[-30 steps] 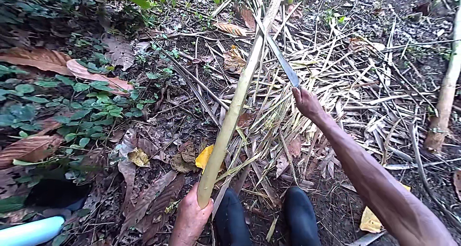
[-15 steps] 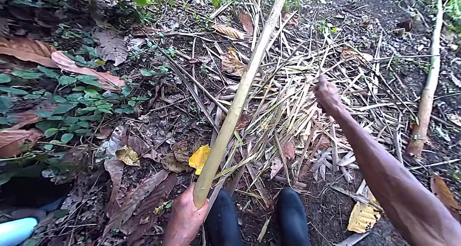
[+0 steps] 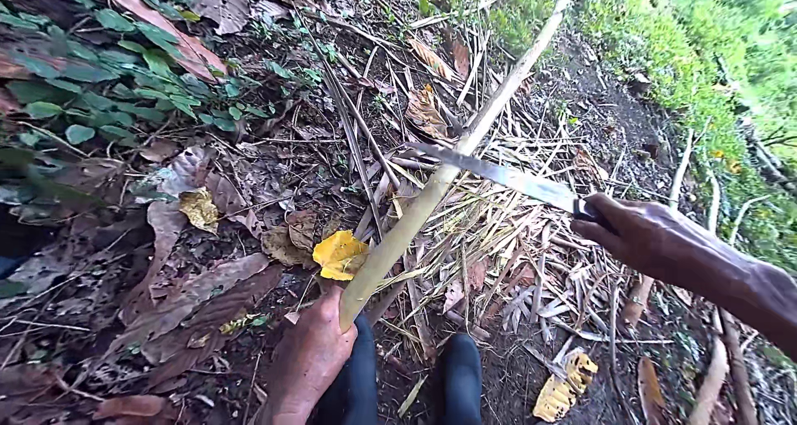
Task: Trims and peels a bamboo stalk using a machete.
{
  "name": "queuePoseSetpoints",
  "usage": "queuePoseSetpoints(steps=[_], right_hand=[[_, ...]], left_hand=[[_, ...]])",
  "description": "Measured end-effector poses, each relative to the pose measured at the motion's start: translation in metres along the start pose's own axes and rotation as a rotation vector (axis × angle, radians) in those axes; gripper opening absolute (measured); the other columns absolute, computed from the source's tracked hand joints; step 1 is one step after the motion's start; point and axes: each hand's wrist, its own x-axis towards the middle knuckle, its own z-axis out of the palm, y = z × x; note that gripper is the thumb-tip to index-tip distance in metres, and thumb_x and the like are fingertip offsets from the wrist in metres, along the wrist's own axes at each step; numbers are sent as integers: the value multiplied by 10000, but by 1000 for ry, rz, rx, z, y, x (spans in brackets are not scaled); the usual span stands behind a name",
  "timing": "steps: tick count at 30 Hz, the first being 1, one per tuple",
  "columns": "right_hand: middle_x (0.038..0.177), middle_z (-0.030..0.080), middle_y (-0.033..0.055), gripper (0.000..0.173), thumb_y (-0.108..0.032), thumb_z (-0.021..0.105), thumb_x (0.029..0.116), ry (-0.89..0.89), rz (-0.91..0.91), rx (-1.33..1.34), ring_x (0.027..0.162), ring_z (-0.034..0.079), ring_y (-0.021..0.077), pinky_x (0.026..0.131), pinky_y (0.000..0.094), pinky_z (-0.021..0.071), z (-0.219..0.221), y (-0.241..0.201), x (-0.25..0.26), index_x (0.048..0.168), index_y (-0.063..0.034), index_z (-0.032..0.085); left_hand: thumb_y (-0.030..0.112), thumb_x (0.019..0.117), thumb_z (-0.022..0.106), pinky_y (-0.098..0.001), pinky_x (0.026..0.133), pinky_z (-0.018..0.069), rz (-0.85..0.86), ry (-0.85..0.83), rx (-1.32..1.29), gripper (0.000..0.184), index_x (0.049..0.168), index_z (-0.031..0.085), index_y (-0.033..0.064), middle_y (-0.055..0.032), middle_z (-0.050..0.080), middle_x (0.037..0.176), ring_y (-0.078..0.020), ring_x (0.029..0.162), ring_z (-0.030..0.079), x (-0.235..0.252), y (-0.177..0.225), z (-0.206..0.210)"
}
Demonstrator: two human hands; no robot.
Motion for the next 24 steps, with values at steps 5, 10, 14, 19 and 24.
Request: queuePoseSetpoints(steps=[5,10,14,19,24], right_hand=[[706,598,109,673,-684,328,1023,-99,-203,-203,540,634,321,445,495,506,16,-56,-13,1014,-76,616],[656,589,127,627,-628,359,1033,-109,-84,-119,564,646,356,474,536,505,33,-39,-11,961,-57,608],[620,550,113,658,-641,284,1043,-119,-10,-171,563,627,352,468,522,482,4,-36,-10,915,-73,589],[603,530,84,668,-684,316,1019,-115,-187,-230,481,599,308,402,472,468,8,-75,-21,899,-86,590],[602,539,88,649,-678,324,1027,-165,-101,-283,537,623,319,459,491,493,-13,-81,-8,902,-98,587]], left_hand=[[92,773,784,-630,738,559,25,-13,1,435,1177,651,0,-213,697,1050,-416,919,707,-3,3,4],[88,770,791,-628,712,558,19,-15,7,438,1179,654,14,-209,698,1041,-421,906,709,-5,4,3],[79,769,789,-618,697,568,22,-18,2,439,1179,650,8,-209,694,1053,-414,892,712,-7,5,4],[86,777,781,-604,685,567,32,-27,25,421,1167,646,6,-205,694,1049,-412,882,711,-10,9,8],[81,780,780,-584,694,572,31,-36,26,397,1146,643,10,-197,689,1038,-387,878,712,-8,7,11]])
